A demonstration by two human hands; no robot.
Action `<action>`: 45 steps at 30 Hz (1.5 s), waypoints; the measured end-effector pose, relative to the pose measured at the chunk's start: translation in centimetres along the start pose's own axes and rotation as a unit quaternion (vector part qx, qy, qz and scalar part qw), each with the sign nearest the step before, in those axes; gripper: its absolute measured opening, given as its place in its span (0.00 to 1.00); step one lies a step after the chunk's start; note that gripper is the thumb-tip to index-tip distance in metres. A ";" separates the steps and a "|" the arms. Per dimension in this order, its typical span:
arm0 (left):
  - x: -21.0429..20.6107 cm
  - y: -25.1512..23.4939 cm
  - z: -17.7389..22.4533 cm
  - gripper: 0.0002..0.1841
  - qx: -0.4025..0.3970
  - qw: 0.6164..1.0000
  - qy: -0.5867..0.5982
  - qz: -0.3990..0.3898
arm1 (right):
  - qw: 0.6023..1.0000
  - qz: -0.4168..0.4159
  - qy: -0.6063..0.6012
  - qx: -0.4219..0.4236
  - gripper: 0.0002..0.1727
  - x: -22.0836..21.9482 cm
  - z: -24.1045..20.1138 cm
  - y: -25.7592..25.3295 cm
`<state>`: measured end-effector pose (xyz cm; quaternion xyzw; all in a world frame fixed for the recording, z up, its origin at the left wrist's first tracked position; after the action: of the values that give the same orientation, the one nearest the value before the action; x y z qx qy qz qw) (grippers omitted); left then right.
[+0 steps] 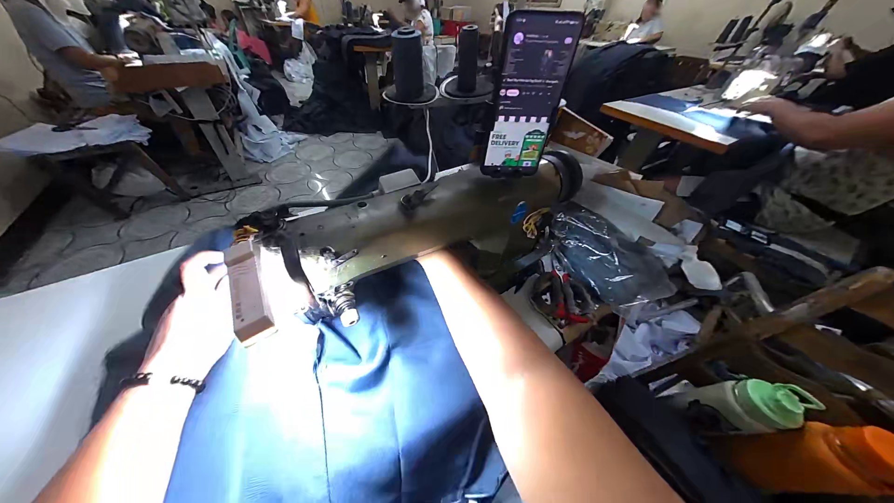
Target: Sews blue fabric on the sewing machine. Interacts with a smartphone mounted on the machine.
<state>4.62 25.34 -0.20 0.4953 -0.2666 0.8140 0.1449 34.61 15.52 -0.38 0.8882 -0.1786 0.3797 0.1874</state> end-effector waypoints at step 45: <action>-6.0 15.7 7.9 0.29 -0.203 0.951 -0.015 -0.231 | 0.890 -0.365 0.130 0.239 0.16 -16.6 4.9 25.4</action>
<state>5.36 8.08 -7.19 0.5156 -0.3070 0.6793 0.4224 15.18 -5.86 -10.78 0.8513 0.2803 0.4281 0.1160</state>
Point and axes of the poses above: each hand's wrist, its own y-axis away from the middle knuckle, its own x-axis out of the back of the hand, z = x × y, the point moved 5 cm from there along -y, towards the middle knuckle, and after that the axes turned 12 degrees about -x, right-handed, at the moved point
